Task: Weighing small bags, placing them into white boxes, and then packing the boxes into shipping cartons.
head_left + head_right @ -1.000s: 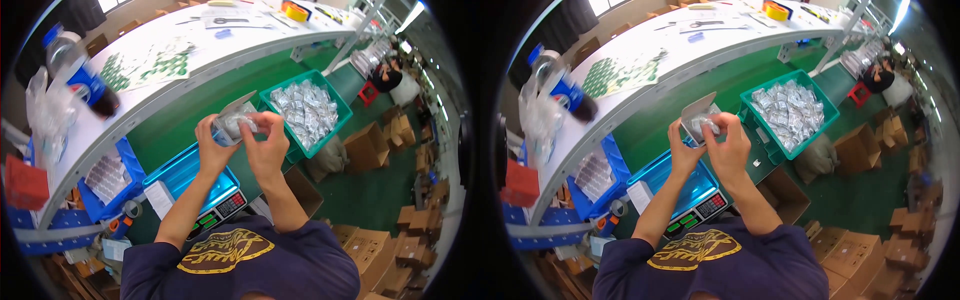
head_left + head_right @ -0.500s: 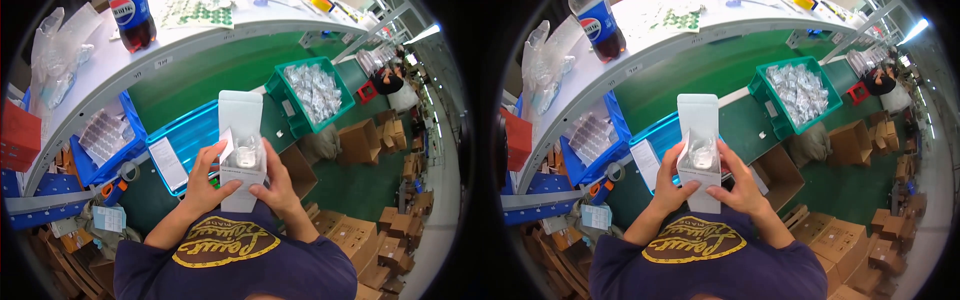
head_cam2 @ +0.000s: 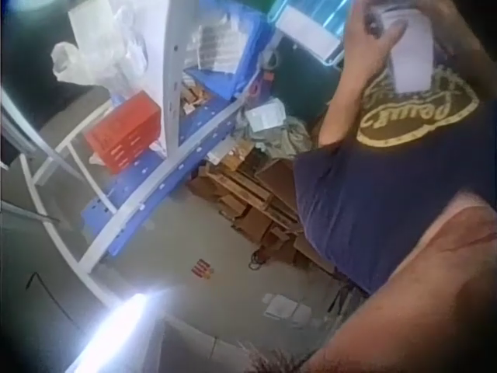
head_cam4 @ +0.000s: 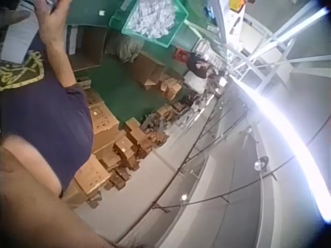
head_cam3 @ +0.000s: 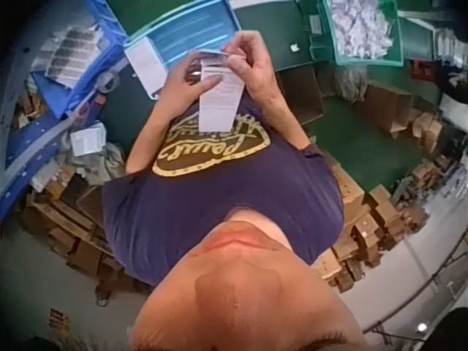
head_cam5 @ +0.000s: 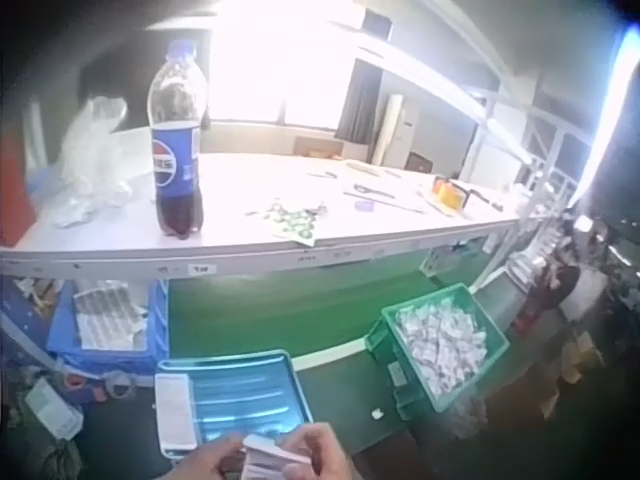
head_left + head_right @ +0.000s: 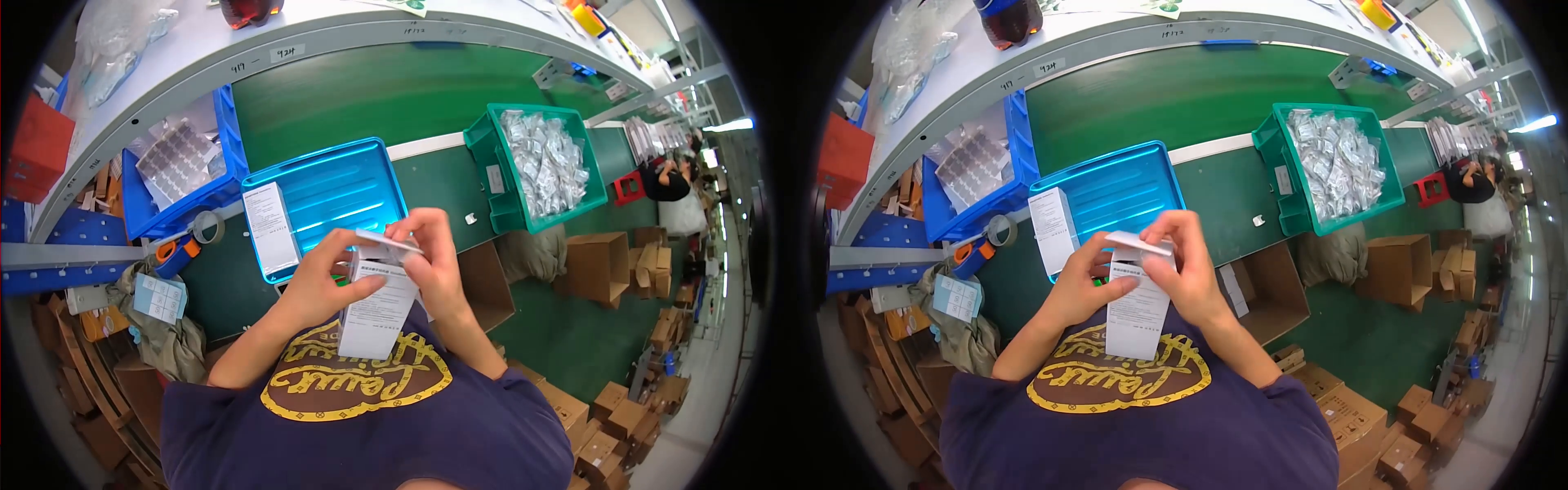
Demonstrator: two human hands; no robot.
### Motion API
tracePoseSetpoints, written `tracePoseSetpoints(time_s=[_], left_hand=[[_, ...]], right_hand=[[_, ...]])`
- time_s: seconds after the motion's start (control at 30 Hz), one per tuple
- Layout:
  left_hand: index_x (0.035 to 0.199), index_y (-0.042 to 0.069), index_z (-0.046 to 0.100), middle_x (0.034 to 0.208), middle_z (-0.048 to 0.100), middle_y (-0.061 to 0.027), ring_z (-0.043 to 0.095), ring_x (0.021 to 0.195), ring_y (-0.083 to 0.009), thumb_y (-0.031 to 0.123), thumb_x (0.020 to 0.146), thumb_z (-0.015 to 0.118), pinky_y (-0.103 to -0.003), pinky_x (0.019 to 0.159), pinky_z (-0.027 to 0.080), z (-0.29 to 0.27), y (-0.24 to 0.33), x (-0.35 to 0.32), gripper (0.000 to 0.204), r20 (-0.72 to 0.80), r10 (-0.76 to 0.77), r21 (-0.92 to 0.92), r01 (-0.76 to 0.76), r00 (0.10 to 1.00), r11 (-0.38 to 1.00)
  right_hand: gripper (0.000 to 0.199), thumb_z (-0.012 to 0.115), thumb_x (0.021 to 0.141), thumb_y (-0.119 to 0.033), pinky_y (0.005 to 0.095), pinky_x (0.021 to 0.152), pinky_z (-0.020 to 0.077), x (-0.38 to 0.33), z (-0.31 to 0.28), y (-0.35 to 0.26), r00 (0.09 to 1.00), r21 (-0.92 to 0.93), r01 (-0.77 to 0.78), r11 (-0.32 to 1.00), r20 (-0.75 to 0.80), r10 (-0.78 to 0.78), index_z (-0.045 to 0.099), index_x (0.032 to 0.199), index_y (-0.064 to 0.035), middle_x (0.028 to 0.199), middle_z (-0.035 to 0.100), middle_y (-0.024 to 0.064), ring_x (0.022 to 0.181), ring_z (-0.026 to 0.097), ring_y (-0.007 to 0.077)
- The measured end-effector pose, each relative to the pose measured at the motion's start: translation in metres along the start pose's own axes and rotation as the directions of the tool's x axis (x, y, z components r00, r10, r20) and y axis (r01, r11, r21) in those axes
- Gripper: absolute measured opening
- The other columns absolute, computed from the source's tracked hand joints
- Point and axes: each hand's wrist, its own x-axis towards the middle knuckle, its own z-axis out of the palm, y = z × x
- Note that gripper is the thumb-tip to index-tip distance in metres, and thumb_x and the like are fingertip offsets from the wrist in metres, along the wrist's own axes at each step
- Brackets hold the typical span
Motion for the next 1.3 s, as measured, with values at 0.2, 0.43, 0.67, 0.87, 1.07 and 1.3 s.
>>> tracePoseSetpoints(time_s=[0.2, 0.43, 0.67, 0.87, 1.07, 1.3], left_hand=[[0.119, 0.007, 0.051, 0.119, 0.050, -0.0104, 0.059, 0.105, -0.0228, 0.020, 0.076, 0.077, -0.034, 0.083, 0.054, 0.002, 0.006, 0.001, 0.052, -0.072, 0.084, 0.031, -0.082, 0.994, 0.996], [0.128, 0.007, 0.042, 0.130, 0.048, -0.0150, 0.059, 0.110, -0.0233, 0.010, 0.077, 0.073, -0.036, 0.090, 0.051, 0.003, 0.002, -0.003, 0.059, -0.145, 0.159, 0.052, -0.153, 0.977, 0.987], [0.128, 0.005, 0.041, 0.132, 0.044, -0.0171, 0.049, 0.122, -0.0279, 0.002, 0.079, 0.071, -0.039, 0.104, 0.041, 0.013, -0.025, -0.005, 0.058, -0.342, 0.342, -0.227, -0.430, 0.875, 0.874], [0.121, 0.006, 0.050, 0.127, 0.048, -0.0133, 0.051, 0.118, -0.0222, -0.001, 0.081, 0.069, -0.033, 0.094, 0.049, 0.004, -0.039, -0.015, 0.044, -0.319, 0.417, -0.046, -0.453, 0.851, 0.890], [0.125, 0.008, 0.051, 0.137, 0.044, -0.0167, 0.045, 0.126, -0.0311, 0.020, 0.091, 0.063, -0.039, 0.104, 0.037, -0.005, -0.059, -0.013, 0.038, -0.485, 0.307, 0.084, -0.306, 0.819, 0.948], [0.143, 0.000, 0.030, 0.146, 0.031, -0.0271, 0.025, 0.138, -0.0418, 0.034, 0.091, 0.058, -0.045, 0.113, 0.021, -0.081, -0.166, -0.007, 0.068, -0.717, 0.255, 0.530, 0.270, 0.649, 0.804]], right_hand=[[0.027, 0.058, 0.088, -0.016, 0.0300, 0.091, 0.0416, 0.024, -0.019, -0.023, 0.929, -0.226, 0.068, 0.972, 0.370, 0.021, 0.051, 0.111, -0.0051, 0.113, 0.045, 0.0058, 0.106, 0.049, 0.0150], [0.027, 0.052, 0.095, -0.014, 0.0325, 0.098, 0.0404, 0.031, -0.010, -0.027, 0.931, -0.296, -0.016, 0.955, 0.345, 0.122, 0.055, 0.118, -0.0010, 0.121, 0.056, 0.0125, 0.116, 0.051, 0.0197], [0.034, 0.056, 0.093, -0.016, 0.0415, 0.103, 0.0382, 0.034, -0.024, -0.003, 0.852, -0.344, 0.181, 0.921, 0.523, 0.028, 0.059, 0.123, -0.0008, 0.128, 0.057, 0.0143, 0.126, 0.047, 0.0288], [0.030, 0.067, 0.086, -0.011, 0.0395, 0.103, 0.0377, 0.002, 0.008, 0.019, 0.989, -0.158, 0.038, 0.987, 0.147, -0.014, 0.060, 0.113, -0.0012, 0.119, 0.058, 0.0151, 0.124, 0.048, 0.0273], [0.017, 0.062, 0.092, -0.014, 0.0282, 0.090, 0.0423, 0.029, 0.023, 0.063, 0.999, -0.337, 0.027, 0.941, -0.017, -0.035, 0.063, 0.104, -0.0024, 0.107, 0.063, 0.0063, 0.104, 0.055, 0.0156], [0.022, 0.056, 0.096, -0.023, 0.0231, 0.076, 0.0450, 0.145, -0.012, 0.173, 0.986, -0.349, -0.102, 0.931, -0.158, 0.049, 0.064, 0.104, -0.0040, 0.100, 0.065, 0.0039, 0.085, 0.056, 0.0088]])
